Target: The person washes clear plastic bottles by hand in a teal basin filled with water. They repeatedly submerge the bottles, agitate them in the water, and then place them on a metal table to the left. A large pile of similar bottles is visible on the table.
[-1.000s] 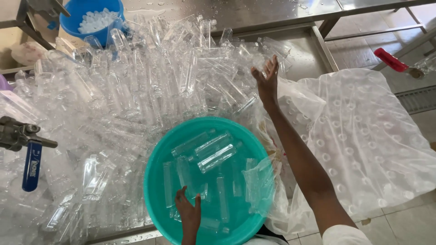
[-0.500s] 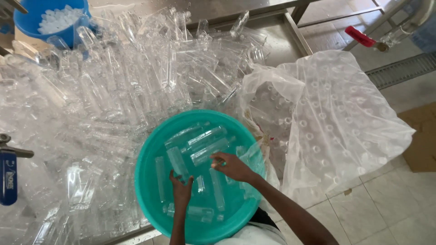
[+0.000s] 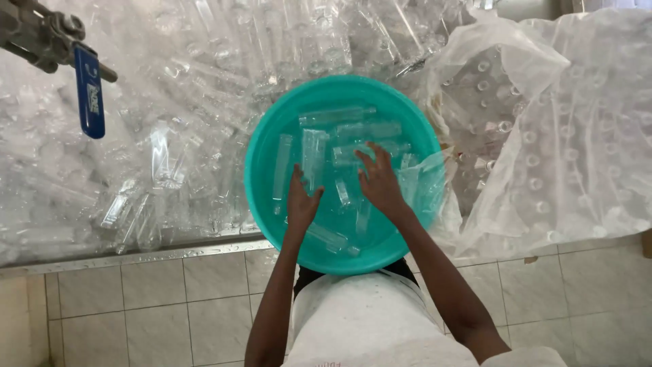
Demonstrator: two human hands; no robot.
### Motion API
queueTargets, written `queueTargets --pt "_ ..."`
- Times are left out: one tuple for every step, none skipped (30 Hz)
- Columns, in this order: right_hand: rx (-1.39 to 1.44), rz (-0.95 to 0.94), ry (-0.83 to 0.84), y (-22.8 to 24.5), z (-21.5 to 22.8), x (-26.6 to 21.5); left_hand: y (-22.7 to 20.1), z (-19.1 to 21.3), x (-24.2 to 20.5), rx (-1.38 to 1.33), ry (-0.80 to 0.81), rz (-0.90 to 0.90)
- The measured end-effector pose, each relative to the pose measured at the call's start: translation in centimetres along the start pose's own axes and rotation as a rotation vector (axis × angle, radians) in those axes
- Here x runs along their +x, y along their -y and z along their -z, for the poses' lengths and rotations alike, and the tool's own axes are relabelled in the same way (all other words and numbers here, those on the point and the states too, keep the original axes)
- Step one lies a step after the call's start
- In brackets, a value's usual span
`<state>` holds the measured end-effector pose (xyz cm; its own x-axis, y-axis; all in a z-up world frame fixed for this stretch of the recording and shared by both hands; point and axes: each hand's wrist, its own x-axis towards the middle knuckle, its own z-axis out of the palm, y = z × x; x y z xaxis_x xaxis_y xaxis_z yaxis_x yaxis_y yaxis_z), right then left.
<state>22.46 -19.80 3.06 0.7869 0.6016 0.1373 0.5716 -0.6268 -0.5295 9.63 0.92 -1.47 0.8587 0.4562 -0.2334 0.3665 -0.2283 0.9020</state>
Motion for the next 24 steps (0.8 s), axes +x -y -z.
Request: queueTargets --pt "0.0 -0.006 0.0 -1.4 0.1 0.1 -0.9 0.7 -0.4 0.001 0.006 0.001" --pt "-0.184 0.022 0.014 -2.9 0.4 0.1 -2.0 1.3 -0.8 0.041 -0.025 0.003" --pt "-0.369 0.052 0.028 -4.5 0.7 0.3 -3.1 1.8 -1.1 0.08 -0.057 0.003" --pt "-0.37 0.047 0.027 -5.6 0.7 1.0 -2.8 1.7 -0.9 0.081 -0.052 0.001" --pt "-0.406 0.04 0.069 -6.6 0.6 1.5 -2.5 1.5 -0.8 0.112 -0.078 -0.004" --pt "-0.443 0.033 0.113 -7.6 0.5 1.9 -2.1 1.4 -0.8 0.143 -0.103 -0.009" --pt "-0.443 0.021 0.114 -7.4 0.8 2.3 -2.2 1.5 -1.2 0.145 -0.091 -0.009" --pt "-0.386 -0.029 0.153 -7.1 1.1 2.6 -2.2 1.6 -1.7 0.128 -0.072 -0.02" --pt "-0.332 -0.067 0.19 -7.1 1.5 3.6 -2.5 1.5 -1.8 0.105 -0.063 -0.033" --pt "-0.335 -0.067 0.19 -8.1 1.4 4.3 -3.2 1.4 -1.6 0.102 -0.063 -0.033" --pt "-0.353 -0.041 0.223 -8.5 0.8 4.1 -3.5 1.6 -2.3 0.155 -0.06 -0.055" --pt "-0.37 -0.014 0.256 -9.0 0.3 4.0 -3.9 1.8 -3.1 0.209 -0.055 -0.078" --pt "-0.365 -0.023 0.256 -7.7 0.9 3.2 -3.7 2.1 -3.8 0.215 -0.047 -0.077" --pt "-0.354 -0.042 0.135 -6.3 1.5 2.6 -3.5 2.3 -4.4 0.298 -0.105 -0.17" --pt "-0.351 -0.052 0.009 -5.3 2.6 2.7 -3.7 2.2 -4.4 0.373 -0.172 -0.271" --pt "-0.354 -0.052 0.002 -5.4 1.5 1.3 -3.2 1.4 -4.6 0.371 -0.173 -0.278" --pt "-0.32 -0.113 0.019 -5.5 0.2 -0.3 -2.6 0.7 -5.1 0.258 -0.158 -0.247" --pt "-0.285 -0.173 0.036 -5.5 -1.2 -1.9 -1.9 -0.1 -5.6 0.146 -0.143 -0.215" --pt "-0.285 -0.174 0.04 -5.1 -3.3 -3.2 -1.4 -1.7 -4.8 0.145 -0.142 -0.211" --pt "-0.186 -0.267 0.045 -4.6 -5.4 -4.5 -0.9 -3.3 -4.1 0.137 0.005 -0.159" --pt "-0.086 -0.353 0.055 -4.2 -7.6 -5.9 -0.3 -5.0 -3.7 0.126 0.143 -0.101" --pt "-0.086 -0.347 0.064 -3.8 -8.5 -5.1 0.2 -6.2 -2.6 0.123 0.136 -0.093" --pt "-0.097 -0.411 0.111 -3.3 -9.4 -4.3 0.6 -7.2 -1.3 0.12 0.199 -0.047" --pt "-0.108 -0.476 0.158 -2.8 -10.1 -3.6 0.9 -8.3 -0.1 0.116 0.261 -0.002"
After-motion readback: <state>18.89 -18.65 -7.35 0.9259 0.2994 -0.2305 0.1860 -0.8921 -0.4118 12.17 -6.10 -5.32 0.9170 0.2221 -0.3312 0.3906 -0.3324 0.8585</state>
